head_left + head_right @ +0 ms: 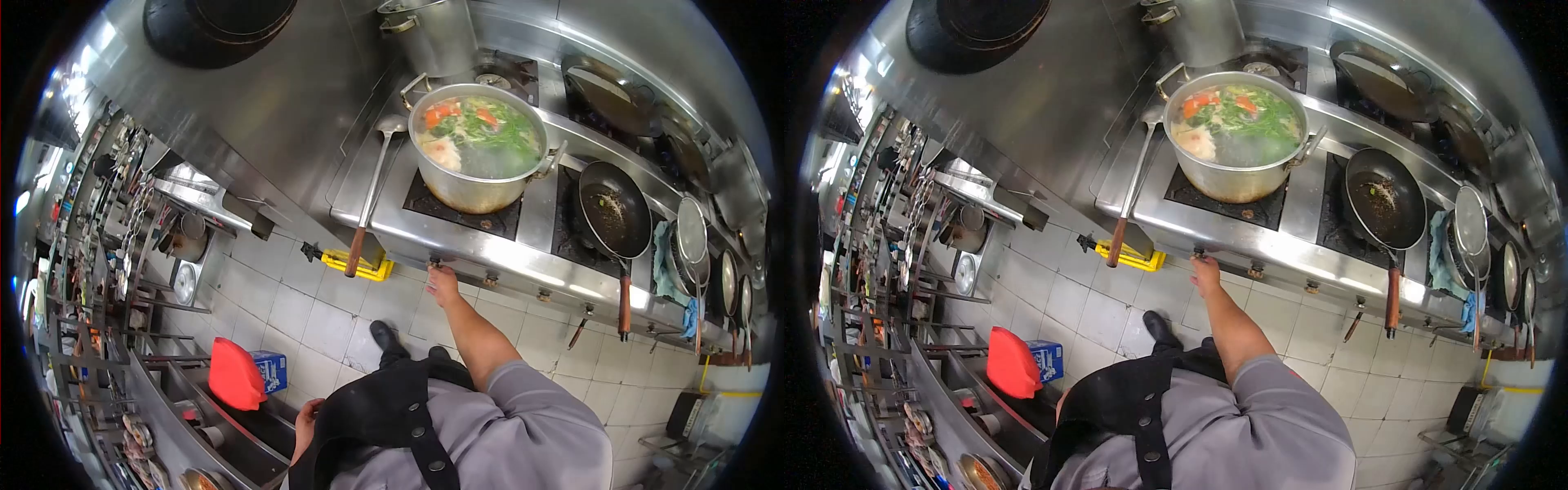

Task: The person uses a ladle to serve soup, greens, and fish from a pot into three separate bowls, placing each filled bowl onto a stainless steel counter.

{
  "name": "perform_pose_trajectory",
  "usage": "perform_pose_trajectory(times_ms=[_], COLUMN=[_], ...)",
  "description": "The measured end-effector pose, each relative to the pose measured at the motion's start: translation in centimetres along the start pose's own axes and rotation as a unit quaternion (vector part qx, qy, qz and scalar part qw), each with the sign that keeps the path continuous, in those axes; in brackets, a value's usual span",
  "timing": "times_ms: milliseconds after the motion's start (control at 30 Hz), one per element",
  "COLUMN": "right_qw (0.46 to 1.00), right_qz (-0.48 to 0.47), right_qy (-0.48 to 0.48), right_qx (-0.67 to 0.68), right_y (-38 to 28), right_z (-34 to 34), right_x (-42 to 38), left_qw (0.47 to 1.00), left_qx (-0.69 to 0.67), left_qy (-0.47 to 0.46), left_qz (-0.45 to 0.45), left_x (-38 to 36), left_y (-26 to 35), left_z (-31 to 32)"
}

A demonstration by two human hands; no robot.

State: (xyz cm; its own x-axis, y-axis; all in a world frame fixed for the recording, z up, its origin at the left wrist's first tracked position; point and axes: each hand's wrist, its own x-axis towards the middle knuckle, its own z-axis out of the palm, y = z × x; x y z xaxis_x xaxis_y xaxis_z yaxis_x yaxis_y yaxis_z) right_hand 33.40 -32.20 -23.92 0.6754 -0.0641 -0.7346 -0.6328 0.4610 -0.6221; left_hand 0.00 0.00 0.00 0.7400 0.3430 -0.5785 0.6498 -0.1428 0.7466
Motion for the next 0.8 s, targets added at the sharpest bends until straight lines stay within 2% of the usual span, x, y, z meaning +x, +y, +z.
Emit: perform_pose_trajectory(times_ms=[67,100,167,267,300,367,433,500,567,633,700,800], right_qw=[0.989,0.993,0.966,0.945,0.945,0.934,0.929,0.924,0.921,0.911,0.910,0.907], right_qz=[0.014,-0.016,-0.024,-0.038,-0.037,-0.050,-0.052,-0.054,-0.087,-0.137,-0.115,-0.154], right_qy=[-0.047,-0.023,-0.024,-0.015,-0.013,-0.018,-0.003,0.014,0.004,-0.005,0.058,0.048], right_qx=[0.140,0.115,0.256,0.325,0.324,0.354,0.366,0.379,0.380,0.389,0.393,0.389], right_y=[1.9,-2.2,-0.1,0.6,0.8,1.0,1.2,1.3,0.9,2.3,1.7,1.8], right_z=[1.5,-2.2,-0.3,1.2,1.4,1.6,1.9,2.2,2.5,2.3,3.1,3.5], right_x=[-1.8,2.3,2.4,2.2,1.9,1.7,1.5,1.0,0.6,1.9,1.4,1.9], left_qw=[0.994,0.996,0.993,0.993,0.993,0.986,0.993,0.982,0.949,0.934,0.951,0.921], left_qx=[0.097,0.064,0.102,0.099,0.099,0.082,-0.043,0.062,0.268,0.303,0.150,0.225], left_qy=[-0.008,-0.038,-0.015,-0.026,-0.027,-0.090,-0.106,-0.144,-0.107,-0.154,-0.229,-0.241], left_qz=[0.042,0.050,0.057,0.064,0.062,0.114,0.035,0.105,0.127,0.106,0.145,0.206], left_x=[-0.2,4.7,6.0,9.9,11.1,15.1,18.2,20.7,23.7,24.8,27.9,30.1], left_y=[0.1,-0.4,1.2,3.1,3.2,2.5,2.6,5.7,7.6,12.7,12.8,16.8], left_z=[-2.7,2.4,0.0,-1.9,-2.6,-4.5,-5.2,-5.0,-3.5,-0.9,1.3,6.2])
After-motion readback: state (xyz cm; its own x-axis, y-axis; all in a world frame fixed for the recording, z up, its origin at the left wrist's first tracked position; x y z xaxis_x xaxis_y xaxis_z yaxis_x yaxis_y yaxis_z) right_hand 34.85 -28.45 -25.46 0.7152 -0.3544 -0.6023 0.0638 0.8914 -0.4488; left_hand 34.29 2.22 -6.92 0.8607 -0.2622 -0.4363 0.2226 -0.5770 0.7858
